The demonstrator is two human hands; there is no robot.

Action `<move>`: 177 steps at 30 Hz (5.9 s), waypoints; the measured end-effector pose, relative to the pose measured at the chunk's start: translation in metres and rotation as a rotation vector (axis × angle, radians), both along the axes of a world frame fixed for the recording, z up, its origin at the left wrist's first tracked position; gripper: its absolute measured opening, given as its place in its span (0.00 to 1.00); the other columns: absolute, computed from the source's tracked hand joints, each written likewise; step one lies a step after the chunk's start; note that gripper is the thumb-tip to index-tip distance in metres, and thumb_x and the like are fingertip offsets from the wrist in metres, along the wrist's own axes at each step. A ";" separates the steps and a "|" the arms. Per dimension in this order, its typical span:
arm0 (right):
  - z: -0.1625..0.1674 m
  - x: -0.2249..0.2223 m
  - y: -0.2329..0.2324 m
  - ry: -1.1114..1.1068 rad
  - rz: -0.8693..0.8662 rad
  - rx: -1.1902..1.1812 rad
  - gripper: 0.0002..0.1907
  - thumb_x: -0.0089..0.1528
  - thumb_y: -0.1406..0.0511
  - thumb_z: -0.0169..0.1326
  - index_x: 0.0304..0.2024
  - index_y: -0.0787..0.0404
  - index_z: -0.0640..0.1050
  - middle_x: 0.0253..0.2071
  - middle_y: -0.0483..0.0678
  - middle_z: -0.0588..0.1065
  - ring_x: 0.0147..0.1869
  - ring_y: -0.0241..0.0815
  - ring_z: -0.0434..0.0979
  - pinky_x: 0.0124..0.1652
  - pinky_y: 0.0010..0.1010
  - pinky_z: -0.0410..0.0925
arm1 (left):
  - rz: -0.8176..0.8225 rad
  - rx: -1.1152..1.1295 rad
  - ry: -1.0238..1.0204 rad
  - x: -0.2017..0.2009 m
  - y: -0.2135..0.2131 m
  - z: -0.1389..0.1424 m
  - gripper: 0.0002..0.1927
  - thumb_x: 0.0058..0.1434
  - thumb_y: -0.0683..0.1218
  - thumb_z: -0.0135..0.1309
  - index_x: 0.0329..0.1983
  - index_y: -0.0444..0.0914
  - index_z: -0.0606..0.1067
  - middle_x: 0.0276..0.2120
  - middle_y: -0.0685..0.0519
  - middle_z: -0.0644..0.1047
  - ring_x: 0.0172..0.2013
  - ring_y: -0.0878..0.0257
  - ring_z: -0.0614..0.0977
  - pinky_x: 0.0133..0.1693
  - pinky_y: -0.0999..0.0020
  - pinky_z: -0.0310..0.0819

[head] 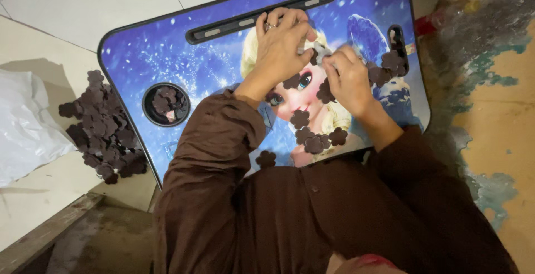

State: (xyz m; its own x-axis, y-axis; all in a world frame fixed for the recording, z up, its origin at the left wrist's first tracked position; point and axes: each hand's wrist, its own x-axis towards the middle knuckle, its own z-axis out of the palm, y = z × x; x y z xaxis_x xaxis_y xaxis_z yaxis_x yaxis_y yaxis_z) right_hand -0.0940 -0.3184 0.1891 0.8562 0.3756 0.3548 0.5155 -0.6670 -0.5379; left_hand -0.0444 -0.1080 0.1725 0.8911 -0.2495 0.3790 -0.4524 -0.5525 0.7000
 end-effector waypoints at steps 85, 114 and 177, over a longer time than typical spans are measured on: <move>-0.011 0.127 0.024 -0.058 -0.049 -0.123 0.05 0.64 0.71 0.61 0.39 0.66 0.76 0.40 0.59 0.73 0.41 0.62 0.76 0.41 0.47 0.69 | 0.170 -0.046 -0.066 0.079 -0.005 -0.006 0.05 0.52 0.40 0.62 0.30 0.42 0.78 0.37 0.55 0.74 0.45 0.55 0.76 0.57 0.51 0.61; 0.000 0.079 0.042 -0.002 0.054 -0.122 0.02 0.65 0.73 0.55 0.38 0.67 0.74 0.40 0.60 0.73 0.44 0.64 0.74 0.45 0.49 0.68 | 0.188 -0.053 -0.087 0.061 0.000 -0.003 0.04 0.53 0.42 0.62 0.30 0.42 0.78 0.37 0.54 0.74 0.45 0.52 0.74 0.54 0.52 0.62; 0.063 0.052 -0.040 -0.003 -0.055 0.547 0.08 0.63 0.80 0.63 0.39 0.69 0.77 0.45 0.51 0.75 0.45 0.38 0.76 0.43 0.26 0.71 | -0.296 -0.959 0.652 -0.010 -0.070 0.044 0.13 0.64 0.36 0.61 0.52 0.31 0.78 0.41 0.55 0.81 0.36 0.73 0.79 0.39 0.78 0.75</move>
State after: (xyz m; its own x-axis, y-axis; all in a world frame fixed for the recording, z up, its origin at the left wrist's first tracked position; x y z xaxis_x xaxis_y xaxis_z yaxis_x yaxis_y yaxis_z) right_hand -0.0420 -0.3580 0.2518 0.8681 0.0900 0.4882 0.4897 -0.3163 -0.8125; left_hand -0.0544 -0.1785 0.2164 0.9401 -0.3402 0.0208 0.1195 0.3862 0.9146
